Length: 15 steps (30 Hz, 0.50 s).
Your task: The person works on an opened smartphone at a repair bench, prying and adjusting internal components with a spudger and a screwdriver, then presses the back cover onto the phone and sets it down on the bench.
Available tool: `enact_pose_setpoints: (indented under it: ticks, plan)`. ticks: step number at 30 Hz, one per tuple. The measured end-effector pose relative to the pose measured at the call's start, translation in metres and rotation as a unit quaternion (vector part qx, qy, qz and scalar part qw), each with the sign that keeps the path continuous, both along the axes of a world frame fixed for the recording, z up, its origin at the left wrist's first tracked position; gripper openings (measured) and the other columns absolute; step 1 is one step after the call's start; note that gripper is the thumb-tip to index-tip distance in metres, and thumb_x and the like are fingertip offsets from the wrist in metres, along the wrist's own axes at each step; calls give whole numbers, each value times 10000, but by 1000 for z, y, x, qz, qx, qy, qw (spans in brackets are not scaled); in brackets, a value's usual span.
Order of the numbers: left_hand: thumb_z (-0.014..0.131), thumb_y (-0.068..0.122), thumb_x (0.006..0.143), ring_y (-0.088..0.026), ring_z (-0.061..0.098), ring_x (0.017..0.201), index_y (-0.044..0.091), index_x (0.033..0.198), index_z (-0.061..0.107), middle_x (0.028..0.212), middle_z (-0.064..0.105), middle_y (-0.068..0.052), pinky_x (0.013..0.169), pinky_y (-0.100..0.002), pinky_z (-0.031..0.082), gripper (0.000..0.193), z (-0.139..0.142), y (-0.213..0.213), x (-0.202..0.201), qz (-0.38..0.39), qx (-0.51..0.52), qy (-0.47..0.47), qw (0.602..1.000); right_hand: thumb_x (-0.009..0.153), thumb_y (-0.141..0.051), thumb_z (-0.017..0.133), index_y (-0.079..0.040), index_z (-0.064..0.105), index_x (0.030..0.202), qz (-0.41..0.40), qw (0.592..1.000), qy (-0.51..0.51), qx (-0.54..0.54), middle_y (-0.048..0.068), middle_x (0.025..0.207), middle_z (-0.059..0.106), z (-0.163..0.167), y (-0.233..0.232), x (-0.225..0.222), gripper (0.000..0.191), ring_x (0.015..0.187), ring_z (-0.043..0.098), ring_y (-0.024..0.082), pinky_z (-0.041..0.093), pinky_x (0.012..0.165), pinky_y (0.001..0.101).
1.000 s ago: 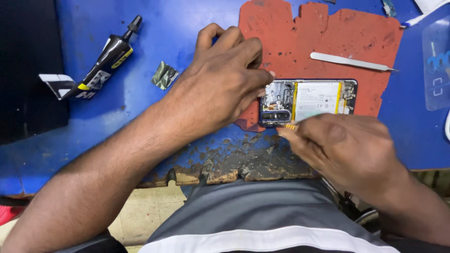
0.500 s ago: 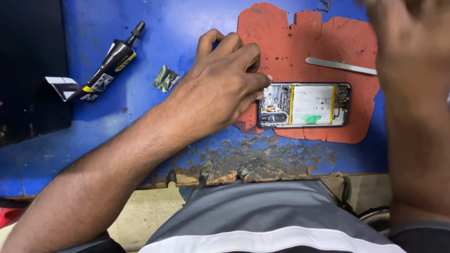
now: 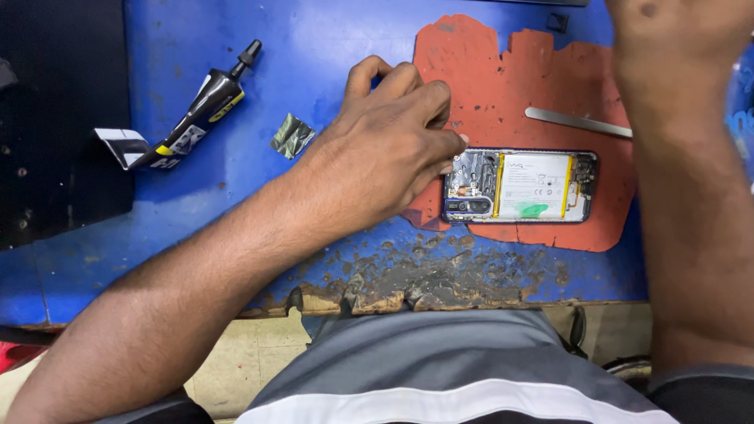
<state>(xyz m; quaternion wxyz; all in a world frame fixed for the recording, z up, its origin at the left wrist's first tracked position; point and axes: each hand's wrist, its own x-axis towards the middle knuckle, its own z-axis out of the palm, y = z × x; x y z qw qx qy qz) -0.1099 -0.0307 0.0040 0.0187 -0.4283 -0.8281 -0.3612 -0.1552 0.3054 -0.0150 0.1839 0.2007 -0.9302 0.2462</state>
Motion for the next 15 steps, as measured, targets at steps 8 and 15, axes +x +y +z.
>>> enact_pose_setpoints:
  ticks: [8, 15]
  plan:
    - [792, 195, 919, -270, 544, 1071, 89, 1097, 759, 1039, 573, -75, 1059, -501, 341, 210, 2, 4, 1, 10, 22, -13, 1000, 1102, 107, 641, -37, 490, 1247, -14, 771, -289, -567, 109, 1092, 626, 50, -36, 74, 254, 1078, 690, 234, 589, 1041, 375]
    - [811, 195, 960, -232, 584, 1030, 98, 1170, 651, 1032, 587, -31, 1039, -421, 387, 282, 6, 13, 8, 4, 153, -120, 981, 997, 176, 703, -84, 332, 1215, -2, 759, -261, -597, 97, 983, 569, 54, -77, 103, 503, 1012, 698, 214, 633, 1080, 512]
